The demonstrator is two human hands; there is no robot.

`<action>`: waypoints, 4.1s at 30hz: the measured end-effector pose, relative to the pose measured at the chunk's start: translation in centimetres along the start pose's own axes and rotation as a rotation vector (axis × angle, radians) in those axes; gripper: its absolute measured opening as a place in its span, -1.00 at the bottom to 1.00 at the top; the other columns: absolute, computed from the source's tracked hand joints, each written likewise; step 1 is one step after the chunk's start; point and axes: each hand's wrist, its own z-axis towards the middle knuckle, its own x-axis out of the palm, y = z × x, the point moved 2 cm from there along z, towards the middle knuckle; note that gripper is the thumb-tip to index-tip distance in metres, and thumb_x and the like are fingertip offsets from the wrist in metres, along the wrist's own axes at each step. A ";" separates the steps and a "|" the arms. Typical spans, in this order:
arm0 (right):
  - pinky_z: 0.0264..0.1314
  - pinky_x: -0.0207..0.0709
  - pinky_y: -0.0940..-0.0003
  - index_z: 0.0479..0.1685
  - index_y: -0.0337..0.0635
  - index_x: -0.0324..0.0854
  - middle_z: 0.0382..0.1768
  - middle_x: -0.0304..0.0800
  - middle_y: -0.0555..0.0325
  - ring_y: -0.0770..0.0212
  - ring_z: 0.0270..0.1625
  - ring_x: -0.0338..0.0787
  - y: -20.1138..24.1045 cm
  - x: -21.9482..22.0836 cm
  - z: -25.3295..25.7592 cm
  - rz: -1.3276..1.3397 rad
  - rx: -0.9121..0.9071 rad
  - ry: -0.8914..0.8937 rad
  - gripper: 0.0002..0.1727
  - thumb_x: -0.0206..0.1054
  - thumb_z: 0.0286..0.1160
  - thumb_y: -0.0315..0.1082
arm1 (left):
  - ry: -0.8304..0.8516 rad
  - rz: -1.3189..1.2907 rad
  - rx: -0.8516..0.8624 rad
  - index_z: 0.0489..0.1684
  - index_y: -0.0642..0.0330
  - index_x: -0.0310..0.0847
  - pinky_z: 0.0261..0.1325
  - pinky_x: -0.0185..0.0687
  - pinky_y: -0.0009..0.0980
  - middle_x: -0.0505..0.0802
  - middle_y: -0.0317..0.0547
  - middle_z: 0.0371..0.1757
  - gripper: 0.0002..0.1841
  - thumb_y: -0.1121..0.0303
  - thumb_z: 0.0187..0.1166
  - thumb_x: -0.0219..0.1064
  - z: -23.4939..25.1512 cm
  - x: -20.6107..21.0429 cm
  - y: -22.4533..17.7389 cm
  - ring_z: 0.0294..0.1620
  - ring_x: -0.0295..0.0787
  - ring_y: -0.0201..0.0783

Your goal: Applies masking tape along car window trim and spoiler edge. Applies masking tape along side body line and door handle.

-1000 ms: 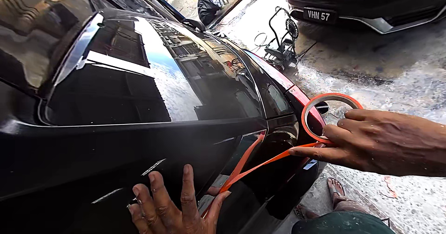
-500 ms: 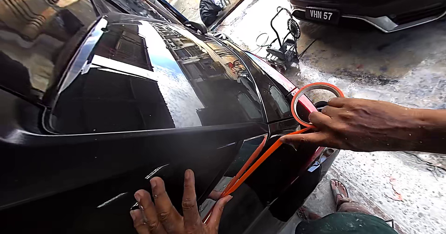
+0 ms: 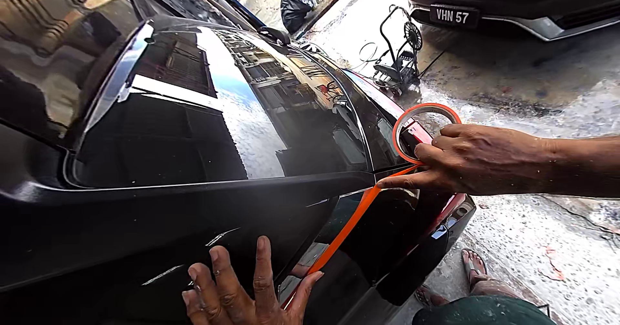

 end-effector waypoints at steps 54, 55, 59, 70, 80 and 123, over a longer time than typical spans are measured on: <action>-0.56 0.36 0.25 0.70 0.59 0.39 -0.48 0.53 0.17 0.16 -0.58 0.54 0.6 1.4 0.2 0.027 0.109 -0.004 -0.32 0.23 0.62 -0.33 | -0.023 -0.215 0.024 0.72 -0.17 0.44 0.82 -0.45 0.40 0.35 0.00 0.83 -0.17 -0.36 0.43 0.32 12.1 1.1 -10.8 0.91 -0.01 0.12; -0.56 0.36 0.25 0.70 0.58 0.39 -0.48 0.53 0.16 0.16 -0.58 0.54 0.7 1.5 0.2 0.027 0.110 -0.004 -0.31 0.24 0.61 -0.33 | -0.012 -0.211 0.025 0.67 -0.18 0.51 0.82 -0.47 0.41 0.39 -0.03 0.81 -0.20 -0.35 0.42 0.34 12.2 1.1 -10.8 0.91 -0.01 0.14; -0.51 0.44 0.20 0.78 0.58 0.27 -0.48 0.54 0.15 0.14 -0.56 0.56 0.9 1.7 0.1 0.079 0.141 0.030 -0.26 0.25 0.63 -0.35 | 0.003 -0.193 0.044 0.54 -0.20 0.65 0.79 -0.49 0.44 0.50 -0.12 0.75 -0.27 -0.31 0.35 0.40 12.5 1.1 -10.9 0.88 0.04 0.17; -0.66 0.40 0.25 0.13 0.06 0.70 -0.62 0.49 0.24 0.19 -0.68 0.55 0.9 2.8 0.1 0.086 0.260 -0.085 -0.76 0.31 0.55 -0.32 | 0.020 -0.256 0.103 -0.10 -0.28 0.91 0.77 -0.50 0.49 0.68 -0.22 0.60 -0.69 -0.14 0.35 0.51 12.8 1.4 -11.4 0.81 0.23 0.13; -0.65 0.42 0.27 -0.16 0.05 0.70 -0.65 0.50 0.31 0.25 -0.64 0.60 0.9 3.6 0.1 0.116 0.362 -0.183 -0.86 0.25 0.64 -0.19 | 0.020 -0.314 0.143 -0.38 -0.25 0.92 0.81 -0.38 0.38 0.86 -0.45 0.33 -0.82 -0.01 0.41 0.47 13.8 2.3 -12.0 0.68 0.47 -0.03; -0.51 0.60 0.15 -0.17 0.01 0.72 -0.51 0.70 0.28 0.24 -0.50 0.75 12.1 12.3 -19.3 0.241 1.216 -0.398 -0.70 0.07 0.69 -0.13 | 0.892 -0.340 0.177 -0.39 -0.01 0.73 -0.23 0.61 0.03 0.80 -0.19 -0.42 -0.77 0.08 0.53 0.52 22.7 2.5 -12.4 -0.33 0.74 -0.13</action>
